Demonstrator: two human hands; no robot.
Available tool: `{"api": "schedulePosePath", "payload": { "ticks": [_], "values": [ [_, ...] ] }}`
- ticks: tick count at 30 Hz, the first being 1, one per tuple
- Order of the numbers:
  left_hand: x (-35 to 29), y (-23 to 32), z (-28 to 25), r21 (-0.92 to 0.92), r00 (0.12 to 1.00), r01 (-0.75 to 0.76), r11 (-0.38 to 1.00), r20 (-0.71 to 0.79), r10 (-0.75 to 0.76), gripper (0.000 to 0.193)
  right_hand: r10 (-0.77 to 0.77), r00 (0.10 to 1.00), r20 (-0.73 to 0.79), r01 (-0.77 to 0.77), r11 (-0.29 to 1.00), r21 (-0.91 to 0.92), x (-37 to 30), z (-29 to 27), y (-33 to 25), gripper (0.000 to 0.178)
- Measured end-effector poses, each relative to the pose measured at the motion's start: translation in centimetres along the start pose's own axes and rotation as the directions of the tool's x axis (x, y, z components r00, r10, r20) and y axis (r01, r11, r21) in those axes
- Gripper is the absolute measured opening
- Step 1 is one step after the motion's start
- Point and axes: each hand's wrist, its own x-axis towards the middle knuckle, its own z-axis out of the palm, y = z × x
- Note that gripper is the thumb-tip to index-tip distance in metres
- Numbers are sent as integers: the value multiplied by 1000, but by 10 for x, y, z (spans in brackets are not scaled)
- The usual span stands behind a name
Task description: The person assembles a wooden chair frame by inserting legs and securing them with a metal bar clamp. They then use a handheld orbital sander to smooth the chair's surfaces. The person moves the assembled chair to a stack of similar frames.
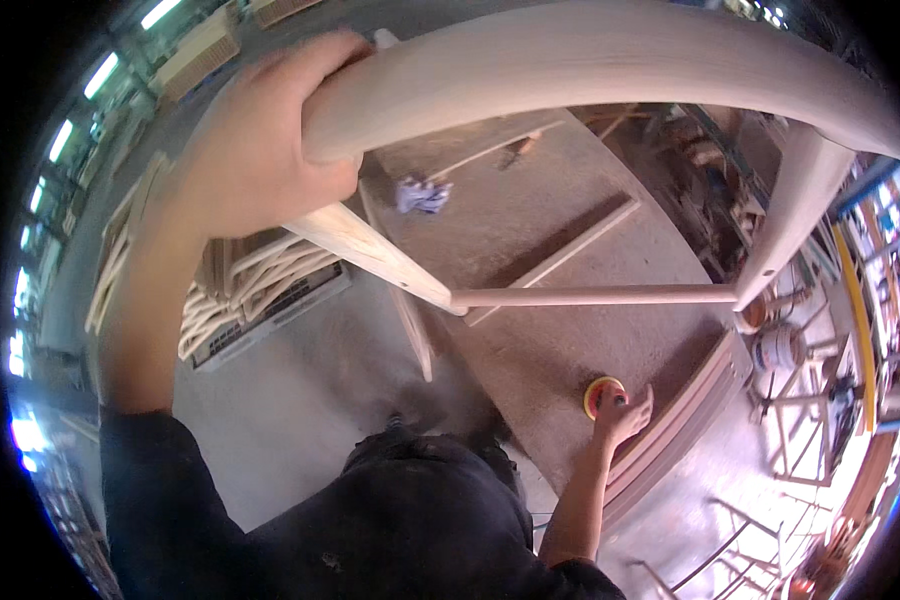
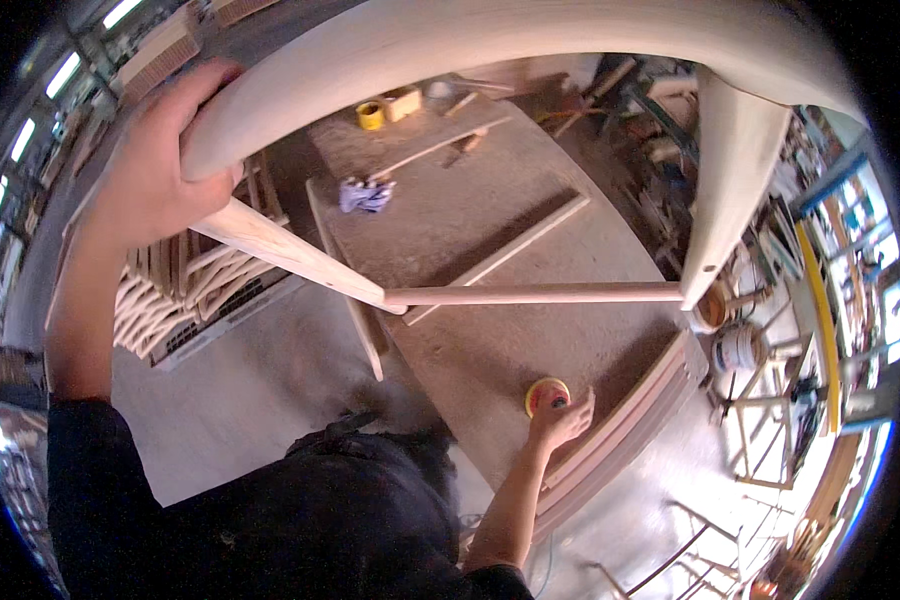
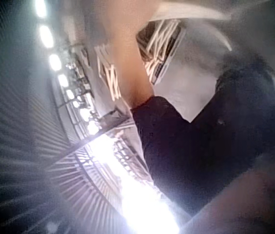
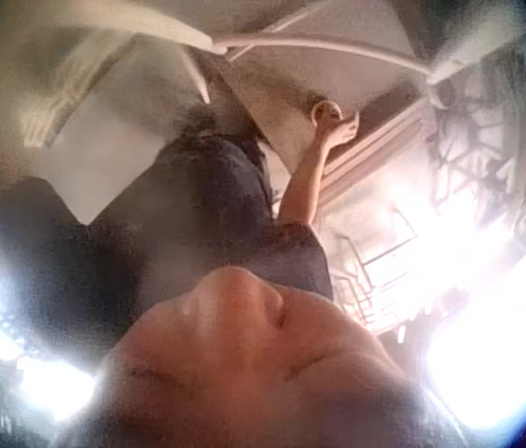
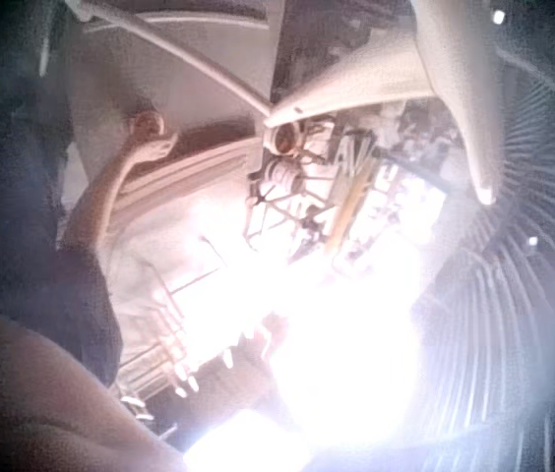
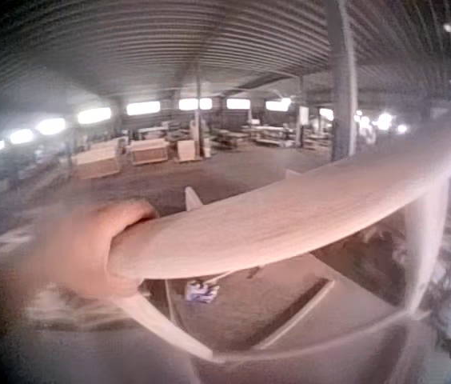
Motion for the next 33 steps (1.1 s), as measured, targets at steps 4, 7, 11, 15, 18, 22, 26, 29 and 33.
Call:
{"api": "schedulePosePath", "payload": {
  "ticks": [4,7,11,15,18,22,26,29,33],
  "values": [
    [-105,-86,-32,10,975,222,975,5,-222,77,-67,993,-101,94,952,293,0,-22,-102,74],
    [-202,-155,-39,-101,958,286,953,-2,-288,75,-142,990,-22,136,875,464,-12,-40,-179,70],
    [-300,-213,-106,-259,914,284,923,-219,-343,68,-317,933,-172,341,620,706,-5,-79,-299,75],
    [-350,-230,-159,-152,819,518,841,-195,-540,61,-418,780,-466,584,218,782,0,-166,-474,83],
    [-383,-240,-159,-73,765,610,789,-205,-610,61,-558,687,-465,461,-159,873,-15,-196,-569,85],
    [-434,-262,-148,93,635,768,634,-236,-735,58,-758,582,-294,-349,-560,751,-109,-199,-658,91],
    [-463,-301,-130,209,573,818,536,-211,-792,50,-893,410,-189,-577,-414,704,-180,-139,-677,83],
    [-475,-326,-128,263,509,847,461,-154,-847,48,-967,244,-73,-705,-228,671,-207,-92,-687,78],
    [-469,-359,-132,339,509,828,446,-123,-852,52,-977,210,-36,-800,-193,568,-247,-42,-713,76]
  ]
}}
